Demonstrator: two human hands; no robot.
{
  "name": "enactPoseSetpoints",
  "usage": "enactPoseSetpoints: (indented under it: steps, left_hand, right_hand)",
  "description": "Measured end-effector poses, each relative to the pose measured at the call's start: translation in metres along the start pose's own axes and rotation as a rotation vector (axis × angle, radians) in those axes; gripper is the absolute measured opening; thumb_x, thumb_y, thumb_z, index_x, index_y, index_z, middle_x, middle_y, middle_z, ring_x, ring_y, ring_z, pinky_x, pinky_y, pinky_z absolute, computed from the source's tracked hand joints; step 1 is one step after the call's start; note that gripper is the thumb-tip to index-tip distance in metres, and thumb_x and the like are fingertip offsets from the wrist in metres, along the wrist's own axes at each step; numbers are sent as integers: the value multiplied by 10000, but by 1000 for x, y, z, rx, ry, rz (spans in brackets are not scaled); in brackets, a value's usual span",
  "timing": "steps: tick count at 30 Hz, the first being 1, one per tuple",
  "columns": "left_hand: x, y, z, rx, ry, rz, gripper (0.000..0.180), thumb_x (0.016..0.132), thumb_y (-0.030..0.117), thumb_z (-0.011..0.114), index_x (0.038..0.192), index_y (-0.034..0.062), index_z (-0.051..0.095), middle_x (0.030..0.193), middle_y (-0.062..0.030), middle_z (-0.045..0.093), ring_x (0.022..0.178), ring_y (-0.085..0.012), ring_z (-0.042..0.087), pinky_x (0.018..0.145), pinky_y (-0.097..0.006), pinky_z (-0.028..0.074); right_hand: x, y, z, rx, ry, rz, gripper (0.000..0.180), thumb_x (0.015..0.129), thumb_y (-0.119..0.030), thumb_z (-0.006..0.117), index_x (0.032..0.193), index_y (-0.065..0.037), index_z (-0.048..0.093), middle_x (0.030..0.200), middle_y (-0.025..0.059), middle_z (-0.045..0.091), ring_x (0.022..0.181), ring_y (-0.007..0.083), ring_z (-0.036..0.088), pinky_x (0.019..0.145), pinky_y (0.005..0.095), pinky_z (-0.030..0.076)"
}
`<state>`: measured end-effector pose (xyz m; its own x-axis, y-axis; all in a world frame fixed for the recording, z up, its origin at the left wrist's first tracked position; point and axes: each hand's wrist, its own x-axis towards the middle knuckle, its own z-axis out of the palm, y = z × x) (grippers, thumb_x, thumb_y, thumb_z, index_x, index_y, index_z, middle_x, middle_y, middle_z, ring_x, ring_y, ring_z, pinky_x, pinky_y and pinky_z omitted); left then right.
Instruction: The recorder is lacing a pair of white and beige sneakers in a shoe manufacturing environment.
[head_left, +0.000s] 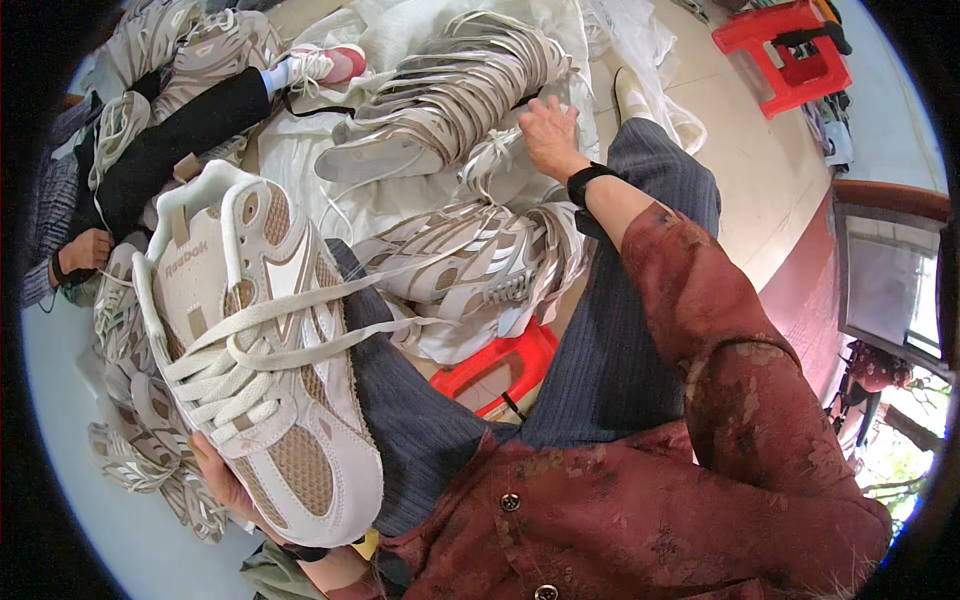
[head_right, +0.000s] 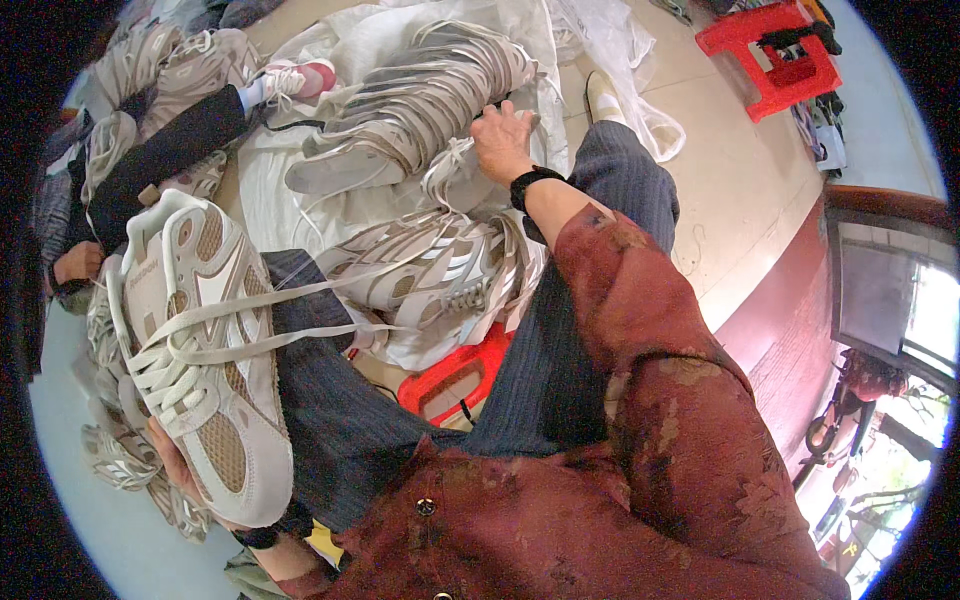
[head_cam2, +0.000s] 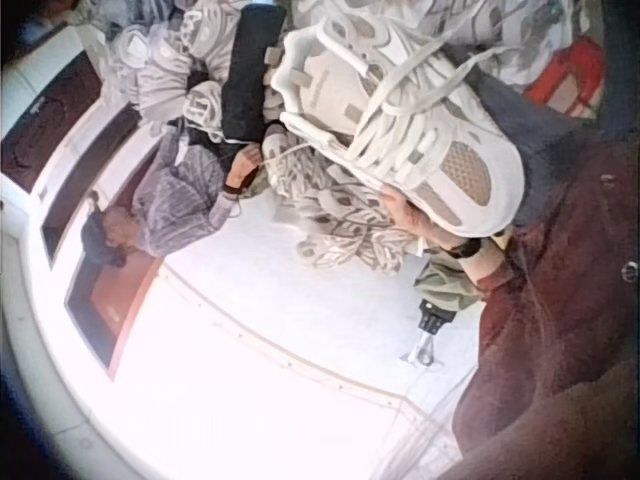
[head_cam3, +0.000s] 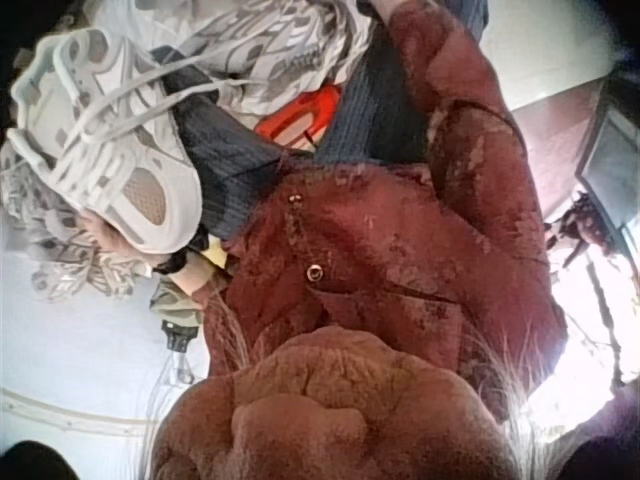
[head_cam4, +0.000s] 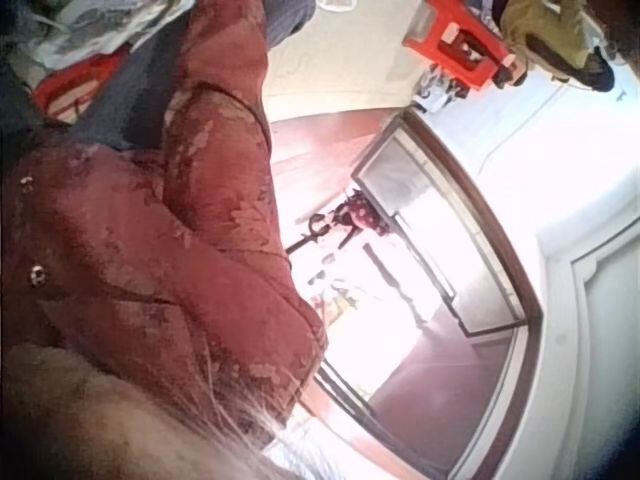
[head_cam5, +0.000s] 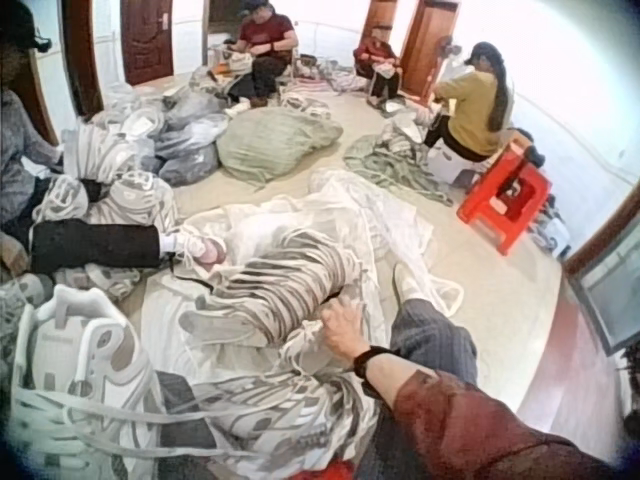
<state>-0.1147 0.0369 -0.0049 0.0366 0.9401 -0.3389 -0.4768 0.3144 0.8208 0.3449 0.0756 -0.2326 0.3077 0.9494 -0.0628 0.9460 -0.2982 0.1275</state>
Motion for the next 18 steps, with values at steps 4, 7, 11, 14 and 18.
enactPoseSetpoints:
  steps: [4,7,11,14,18]
  left_hand:
    - [2,2,10,58,149,35,499,988,377,452,1329,14,490,1294,-154,573,1117,-265,602,959,-434,498]
    - [8,-1,12,124,117,58,493,990,373,448,1323,12,492,1280,-156,578,1100,-257,611,942,-424,508]
    - [12,3,3,207,-17,108,441,1007,318,447,1315,8,510,1265,-150,590,1100,-235,612,937,-398,512]
    - [14,5,21,141,-116,62,426,1007,302,470,1299,-1,535,1263,-134,605,1118,-219,603,959,-369,491]
    - [2,5,62,93,-173,-26,441,999,310,492,1315,3,511,1272,-131,599,1112,-209,612,960,-371,498]
  right_hand:
    - [3,6,-9,15,114,-5,140,754,-118,632,863,-169,705,1023,48,588,1032,291,522,862,535,373]
    - [3,19,-38,55,144,24,131,770,-120,601,844,-159,700,1011,59,615,1037,284,554,862,531,380]
    - [-4,48,-80,4,316,22,119,824,-159,580,834,-86,674,891,125,671,887,313,647,714,475,455]
    - [-10,80,-102,93,513,35,172,847,-188,620,800,-26,652,749,77,654,711,239,645,580,387,443]
    - [-27,131,-134,308,602,115,287,829,-265,575,818,14,643,827,259,607,821,445,585,747,530,462]
